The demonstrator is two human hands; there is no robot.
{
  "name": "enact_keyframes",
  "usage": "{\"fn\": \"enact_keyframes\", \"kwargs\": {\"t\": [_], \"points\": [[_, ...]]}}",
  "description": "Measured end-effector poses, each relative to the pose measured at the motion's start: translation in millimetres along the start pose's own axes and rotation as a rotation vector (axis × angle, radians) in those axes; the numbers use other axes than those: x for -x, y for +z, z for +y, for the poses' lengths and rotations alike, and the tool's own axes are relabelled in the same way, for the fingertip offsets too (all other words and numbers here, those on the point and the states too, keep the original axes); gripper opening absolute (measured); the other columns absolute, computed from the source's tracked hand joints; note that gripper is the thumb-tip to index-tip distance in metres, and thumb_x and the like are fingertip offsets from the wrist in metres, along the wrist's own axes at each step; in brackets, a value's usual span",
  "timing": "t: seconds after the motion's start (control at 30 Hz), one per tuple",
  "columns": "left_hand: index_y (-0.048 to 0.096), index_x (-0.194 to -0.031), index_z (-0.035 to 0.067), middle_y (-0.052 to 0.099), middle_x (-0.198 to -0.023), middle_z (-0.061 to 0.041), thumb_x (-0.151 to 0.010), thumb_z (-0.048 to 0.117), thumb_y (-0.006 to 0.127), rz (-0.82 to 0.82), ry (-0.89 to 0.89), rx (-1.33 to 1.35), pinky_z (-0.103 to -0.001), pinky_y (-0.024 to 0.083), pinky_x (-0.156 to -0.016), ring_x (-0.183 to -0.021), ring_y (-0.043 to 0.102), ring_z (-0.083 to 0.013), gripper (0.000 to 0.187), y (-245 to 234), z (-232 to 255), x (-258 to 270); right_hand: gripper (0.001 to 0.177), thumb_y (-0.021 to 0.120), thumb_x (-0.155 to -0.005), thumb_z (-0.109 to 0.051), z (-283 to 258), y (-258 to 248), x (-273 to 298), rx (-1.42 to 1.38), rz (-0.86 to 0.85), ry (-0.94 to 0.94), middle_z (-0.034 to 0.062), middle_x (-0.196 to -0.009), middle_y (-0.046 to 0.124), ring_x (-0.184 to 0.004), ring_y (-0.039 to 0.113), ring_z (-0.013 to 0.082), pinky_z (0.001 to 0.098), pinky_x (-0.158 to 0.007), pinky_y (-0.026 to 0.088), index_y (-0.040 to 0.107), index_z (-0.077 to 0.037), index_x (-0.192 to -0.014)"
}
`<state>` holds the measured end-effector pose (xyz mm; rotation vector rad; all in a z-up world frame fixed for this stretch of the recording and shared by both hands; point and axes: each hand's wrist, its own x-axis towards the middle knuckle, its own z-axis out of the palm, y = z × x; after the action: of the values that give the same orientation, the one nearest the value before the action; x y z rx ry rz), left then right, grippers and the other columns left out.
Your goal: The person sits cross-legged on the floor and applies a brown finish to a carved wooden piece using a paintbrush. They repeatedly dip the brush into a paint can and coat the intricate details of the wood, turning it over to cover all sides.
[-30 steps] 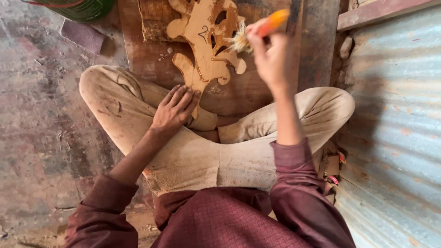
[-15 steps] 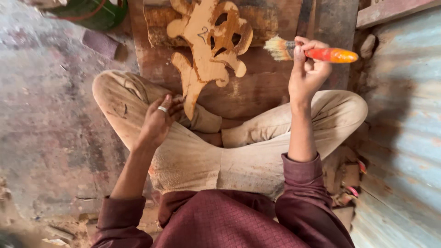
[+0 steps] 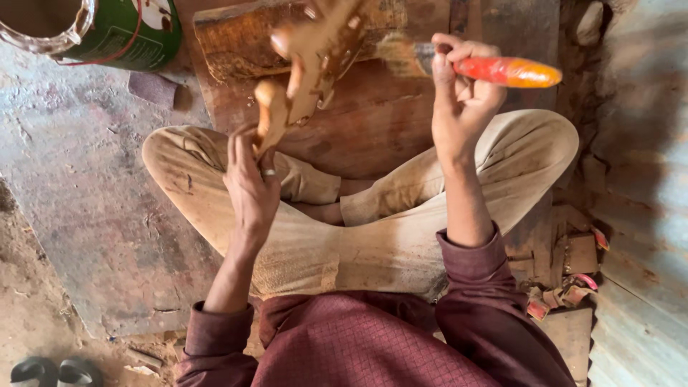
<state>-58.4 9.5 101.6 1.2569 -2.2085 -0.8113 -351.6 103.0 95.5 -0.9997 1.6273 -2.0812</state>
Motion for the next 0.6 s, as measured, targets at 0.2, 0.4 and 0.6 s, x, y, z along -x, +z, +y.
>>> {"fn": "enact_keyframes", "kwargs": {"t": [0.2,0.4,0.6], "points": [[0.055,-0.123,0.0,0.068,-0.094,-0.021,-0.098,-0.004,0.063,-0.047,-0.07,-0.018,-0.047,0.053,-0.068,-0.082,0.069,-0.0402,0.027,10.8,-6.0,6.3,0.015,0.067,-0.104,0.005,25.5,20.6,31.7,-0.014,0.055,0.099,0.0111,-0.121,0.069,-0.111,0.07,0.0175,0.0266,-0.089,0.059,0.058,-0.003,-0.112],[0.054,-0.124,0.001,0.072,-0.099,-0.022,-0.101,-0.005,0.061,-0.002,-0.075,0.179,-0.042,0.055,-0.076,-0.09,0.072,-0.0389,0.025,28.4,-41.0,14.0,0.012,0.071,-0.105,0.0,68.9,49.9,35.3,0.034,0.099,0.074,0.0094,-0.122,0.071,-0.094,0.061,0.009,0.0224,-0.082,0.052,0.062,-0.005,-0.111],[0.052,-0.124,0.001,0.072,-0.099,-0.02,-0.099,-0.008,0.059,-0.015,-0.088,0.283,-0.04,0.056,-0.081,-0.092,0.074,-0.033,0.028,35.1,-75.0,22.2,0.009,0.067,-0.106,-0.01,71.3,65.5,50.2,0.069,0.032,0.098,0.0034,-0.113,0.066,-0.088,0.059,0.0052,0.0189,-0.072,0.051,0.06,-0.006,-0.111]]}}
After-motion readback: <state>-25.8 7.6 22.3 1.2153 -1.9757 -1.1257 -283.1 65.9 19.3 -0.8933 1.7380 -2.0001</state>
